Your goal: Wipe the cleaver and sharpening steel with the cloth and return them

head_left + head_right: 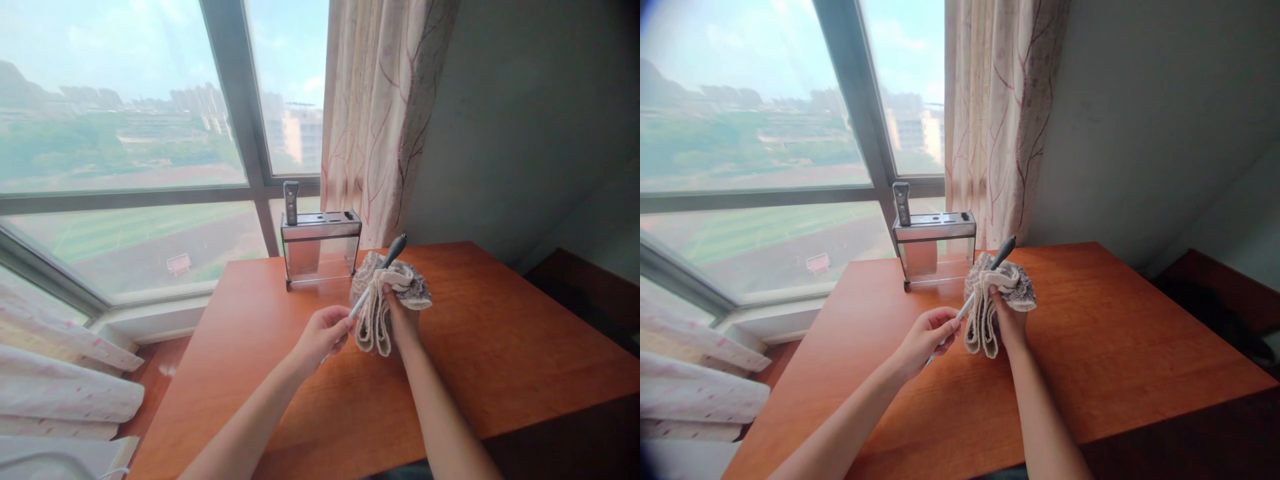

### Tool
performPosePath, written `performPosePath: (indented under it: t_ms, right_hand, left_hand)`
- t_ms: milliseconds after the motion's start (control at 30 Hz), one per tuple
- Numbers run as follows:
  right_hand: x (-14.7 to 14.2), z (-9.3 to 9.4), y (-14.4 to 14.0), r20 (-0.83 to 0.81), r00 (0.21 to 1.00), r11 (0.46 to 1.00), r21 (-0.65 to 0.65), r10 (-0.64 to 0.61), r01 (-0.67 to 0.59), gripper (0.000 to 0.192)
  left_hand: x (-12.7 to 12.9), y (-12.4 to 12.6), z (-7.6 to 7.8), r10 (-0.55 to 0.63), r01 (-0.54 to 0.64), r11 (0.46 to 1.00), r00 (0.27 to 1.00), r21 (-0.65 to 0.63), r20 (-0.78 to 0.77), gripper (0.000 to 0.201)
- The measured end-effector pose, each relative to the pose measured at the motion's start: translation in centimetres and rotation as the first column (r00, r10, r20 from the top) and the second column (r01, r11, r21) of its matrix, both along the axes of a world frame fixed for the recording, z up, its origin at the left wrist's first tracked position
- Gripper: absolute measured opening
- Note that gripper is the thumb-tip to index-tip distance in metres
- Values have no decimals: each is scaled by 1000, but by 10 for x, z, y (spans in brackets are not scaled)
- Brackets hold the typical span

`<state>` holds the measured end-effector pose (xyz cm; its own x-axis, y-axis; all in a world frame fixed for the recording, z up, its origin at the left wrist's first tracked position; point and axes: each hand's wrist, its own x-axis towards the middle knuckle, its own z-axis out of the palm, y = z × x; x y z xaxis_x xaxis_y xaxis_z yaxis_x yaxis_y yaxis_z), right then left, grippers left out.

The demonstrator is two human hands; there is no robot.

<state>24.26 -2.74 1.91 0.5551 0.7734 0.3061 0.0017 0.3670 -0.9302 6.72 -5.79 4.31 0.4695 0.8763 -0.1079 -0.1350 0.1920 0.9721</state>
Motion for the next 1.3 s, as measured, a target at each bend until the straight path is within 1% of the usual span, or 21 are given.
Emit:
performPosePath:
  t_ms: [67, 100, 167, 200, 267, 333, 400, 467, 533, 600, 667, 767, 833, 867, 933, 967, 1033, 1100, 1133, 1200, 1300]
  right_hand:
    - [-1, -1, 0, 25, 1000, 1000, -10, 18, -17, 46]
    - [-1, -1, 1, 55, 998, 1000, -11, 12, -11, 47]
    - [-2, -1, 2, 129, 991, 1000, -12, -24, 26, 50]
    - [-3, 0, 2, 165, 985, 999, -13, -45, 48, 51]
    - [-5, 2, 2, 236, 968, 995, -19, -87, 94, 50]
    - [-6, 5, 0, 306, 942, 988, -14, -141, 152, 46]
    - [-6, 7, -1, 371, 908, 978, 5, -194, 207, 42]
    - [-4, 6, -2, 416, 880, 971, 28, -227, 237, 38]
    - [-2, 4, -1, 453, 859, 968, 43, -238, 246, 34]
    - [0, 1, 0, 478, 844, 968, 60, -244, 245, 32]
    - [2, -2, 1, 490, 832, 964, 78, -261, 256, 29]
    - [4, -3, 1, 509, 814, 957, 82, -280, 278, 26]
    - [4, 0, 1, 503, 826, 964, 55, -253, 262, 27]
    - [3, 1, 1, 488, 843, 970, 38, -227, 239, 28]
    - [1, 5, 2, 432, 884, 981, 14, -179, 192, 32]
    - [-1, 7, 2, 401, 902, 985, 9, -160, 171, 34]
    - [-4, 9, 1, 358, 924, 990, 5, -135, 142, 36]
    - [-6, 11, 1, 343, 931, 991, -5, -127, 137, 35]
    - [-7, 11, 1, 343, 931, 990, -11, -127, 139, 35]
    - [-6, 10, 2, 335, 932, 988, -17, -137, 151, 34]
    - [-4, 5, 4, 277, 954, 991, -30, -118, 131, 33]
  left_hand:
    - [0, -1, -2, 65, -41, 985, 988, 166, -142, 27]
    - [0, -1, -3, 119, -51, 957, 966, 284, -229, 25]
    - [-2, -2, -3, 253, -28, 856, 893, 516, -372, 21]
    - [-3, -2, -3, 313, -3, 799, 856, 601, -412, 21]
    - [-4, -2, -3, 384, 38, 720, 810, 693, -443, 21]
    - [-5, -2, -4, 391, 52, 697, 808, 715, -440, 21]
    - [-4, -2, -4, 361, 33, 720, 836, 694, -413, 20]
    - [-3, -2, -4, 289, -9, 792, 886, 611, -362, 21]
    - [-2, -1, -2, 181, -40, 895, 942, 444, -282, 26]
    - [-2, -1, 2, 69, -20, 969, 979, 248, -192, 31]
    - [-3, -1, 7, -1, 16, 993, 992, 114, -130, 35]
    - [-5, -1, 10, -36, 42, 998, 993, 52, -114, 36]
    - [-5, 0, 9, -20, 31, 997, 989, 73, -148, 35]
    - [-5, 0, 7, 5, 17, 993, 982, 116, -187, 34]
    - [-5, 0, 4, 90, -3, 960, 949, 279, -301, 33]
    - [-5, 0, 3, 148, 2, 924, 920, 383, -362, 32]
    - [-6, 0, 2, 265, 47, 823, 850, 566, -456, 30]
    - [-7, 0, 2, 345, 85, 747, 798, 659, -494, 27]
    - [-8, 0, 3, 353, 92, 736, 792, 670, -497, 26]
    - [-10, 1, 3, 308, 91, 764, 819, 639, -484, 30]
    - [-10, 2, 3, 175, 53, 870, 896, 490, -409, 35]
